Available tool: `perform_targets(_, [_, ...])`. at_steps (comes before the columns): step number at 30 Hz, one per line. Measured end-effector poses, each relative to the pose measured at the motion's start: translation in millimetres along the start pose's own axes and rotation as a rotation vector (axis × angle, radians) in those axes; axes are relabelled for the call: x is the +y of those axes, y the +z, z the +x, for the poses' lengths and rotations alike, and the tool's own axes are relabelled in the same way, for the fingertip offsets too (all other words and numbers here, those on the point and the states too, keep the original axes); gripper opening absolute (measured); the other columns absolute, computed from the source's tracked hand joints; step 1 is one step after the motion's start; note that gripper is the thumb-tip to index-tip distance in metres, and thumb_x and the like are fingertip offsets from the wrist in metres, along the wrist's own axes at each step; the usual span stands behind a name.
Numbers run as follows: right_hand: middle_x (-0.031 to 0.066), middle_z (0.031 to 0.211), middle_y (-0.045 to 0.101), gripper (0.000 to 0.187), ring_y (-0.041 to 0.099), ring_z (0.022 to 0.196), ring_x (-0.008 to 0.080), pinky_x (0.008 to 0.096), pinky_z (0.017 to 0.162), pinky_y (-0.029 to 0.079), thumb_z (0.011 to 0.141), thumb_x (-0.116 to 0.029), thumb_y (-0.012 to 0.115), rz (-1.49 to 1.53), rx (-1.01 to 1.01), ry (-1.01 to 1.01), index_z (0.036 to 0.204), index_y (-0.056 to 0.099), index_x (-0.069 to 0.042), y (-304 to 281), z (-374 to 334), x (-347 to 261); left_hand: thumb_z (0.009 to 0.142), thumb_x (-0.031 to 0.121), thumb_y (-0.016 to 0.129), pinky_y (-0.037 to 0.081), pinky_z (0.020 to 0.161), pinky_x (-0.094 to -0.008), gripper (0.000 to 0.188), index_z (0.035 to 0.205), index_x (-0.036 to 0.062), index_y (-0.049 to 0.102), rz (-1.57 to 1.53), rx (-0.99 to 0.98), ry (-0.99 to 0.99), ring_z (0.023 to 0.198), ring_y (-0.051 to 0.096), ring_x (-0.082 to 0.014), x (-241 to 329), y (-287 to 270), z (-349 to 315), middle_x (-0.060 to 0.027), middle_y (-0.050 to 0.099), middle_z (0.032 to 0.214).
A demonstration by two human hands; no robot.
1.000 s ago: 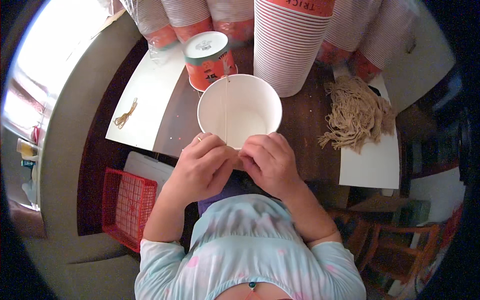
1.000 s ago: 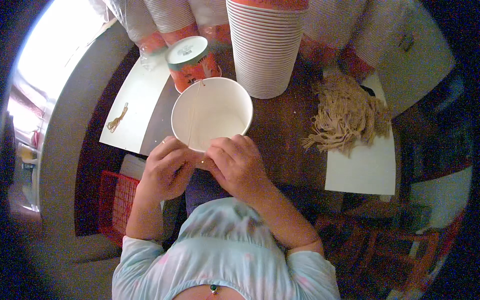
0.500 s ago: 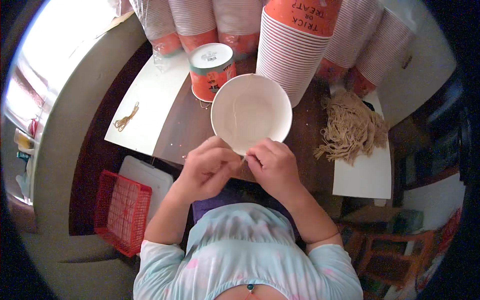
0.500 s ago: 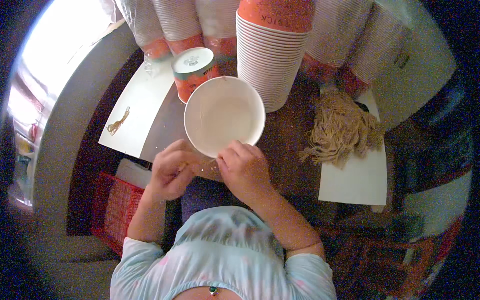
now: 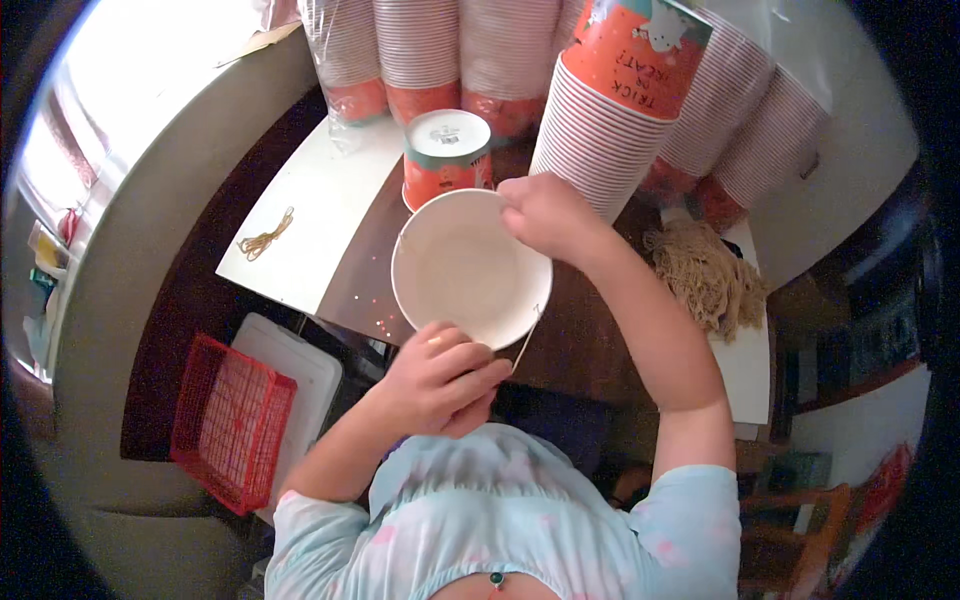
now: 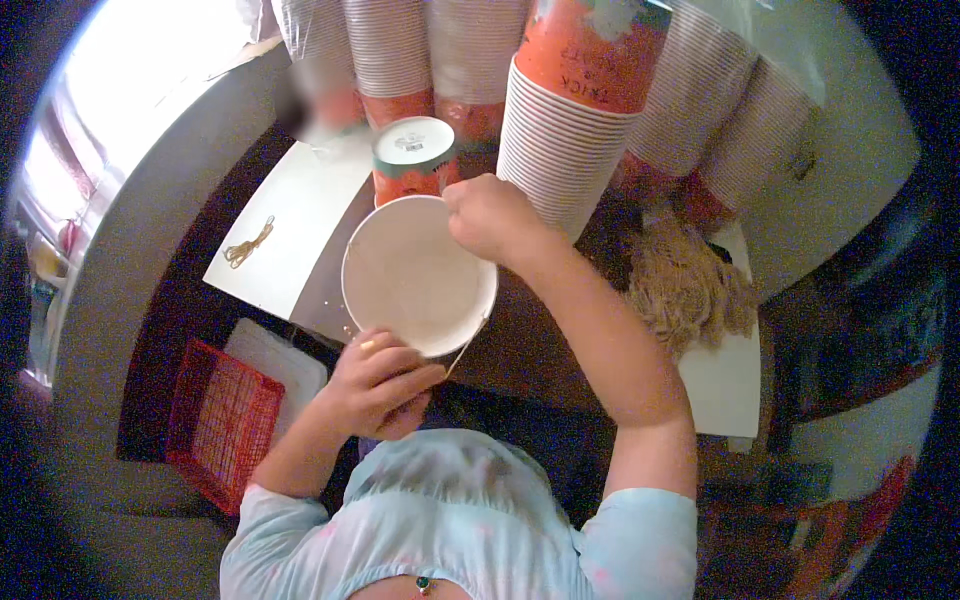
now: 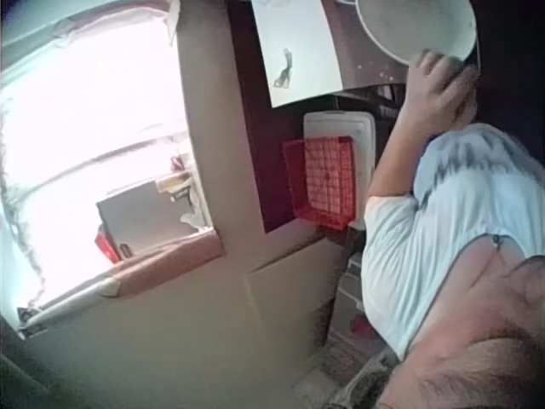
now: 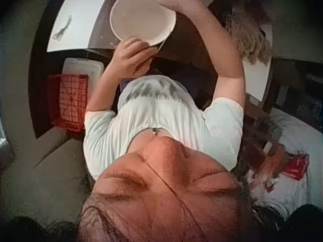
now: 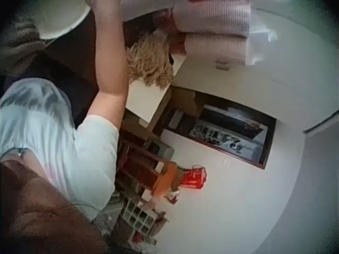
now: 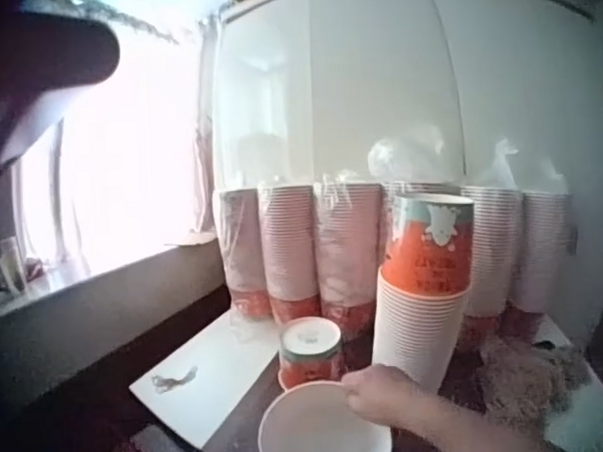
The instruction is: Threading and knotting thin string handles onto paper buckets.
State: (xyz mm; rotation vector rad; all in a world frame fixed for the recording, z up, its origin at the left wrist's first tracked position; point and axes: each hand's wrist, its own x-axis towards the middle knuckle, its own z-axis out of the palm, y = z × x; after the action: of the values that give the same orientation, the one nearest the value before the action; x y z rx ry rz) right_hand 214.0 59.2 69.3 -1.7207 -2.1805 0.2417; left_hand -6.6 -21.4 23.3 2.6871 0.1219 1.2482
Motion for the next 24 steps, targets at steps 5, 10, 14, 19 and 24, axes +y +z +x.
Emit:
perform_targets(5, [0.0175, 0.096, 0.065, 0.026, 0.064, 0.086, 0.0363, 0.039, 0.074, 0.052, 0.082, -0.007, 0.058, 0.277, 0.605, -0.118, 0.108, 0.061, -0.008, -3.4, -44.2, -29.1, 0.083, 0.055, 0.055, 0.042, 0.085, -0.0357, 0.083, 0.141, 0.0024, 0.027, -0.237, 0.911, -0.645, 0.1, 0.054, -0.0209, -23.8, -27.1, -63.8, -0.0142, 0.046, 0.13])
perform_targets(10, [0.0115, 0.126, 0.053, 0.05, 0.05, 0.114, 0.0174, 0.0325, 0.099, 0.038, 0.087, -0.011, 0.06, 0.676, 0.206, -0.43, 0.132, 0.043, 0.002, 4.7, -59.2, -33.1, 0.086, 0.048, 0.055, 0.039, 0.099, -0.038, 0.075, 0.14, 0.0045, 0.027, -1.018, 0.777, -1.003, 0.12, 0.047, -0.0231, -55.1, -44.5, -63.1, -0.0105, 0.044, 0.134])
perform_targets(14, [0.0146, 0.137, 0.042, 0.064, 0.035, 0.13, 0.0208, 0.036, 0.109, 0.026, 0.093, -0.031, 0.052, 1.224, -0.163, -0.295, 0.138, 0.03, 0.007, -45.5, -45.4, -48.3, 0.071, 0.053, 0.073, 0.037, 0.101, -0.0383, 0.096, 0.139, 0.0015, 0.027, -0.803, 0.648, -0.612, 0.123, 0.044, -0.0224, -61.7, -71.7, -36.9, -0.0088, 0.042, 0.135])
perform_targets(19, [0.0159, 0.142, 0.037, 0.118, 0.031, 0.132, 0.0214, 0.0359, 0.111, 0.018, 0.072, -0.087, 0.023, 1.077, -0.228, -0.538, 0.135, 0.03, 0.013, -70.7, -3.1, -42.0, 0.067, 0.043, 0.078, 0.039, 0.1, -0.0391, 0.098, 0.14, 0.0036, 0.026, -0.74, 0.714, -0.568, 0.123, 0.044, -0.0229, -78.0, -96.3, -5.2, -0.0095, 0.043, 0.134])
perform_targets(24, [0.0142, 0.132, 0.047, 0.08, 0.043, 0.123, 0.0217, 0.0357, 0.104, 0.036, 0.081, -0.03, 0.071, 0.868, 0.082, -0.432, 0.14, 0.027, 0.002, -60.4, 27.4, -48.9, 0.071, 0.029, 0.074, 0.028, 0.108, -0.043, 0.095, 0.145, 0.0055, 0.019, -0.686, 0.573, -0.417, 0.132, 0.034, -0.0285, -111.8, -101.2, 29.0, -0.0161, 0.036, 0.141])
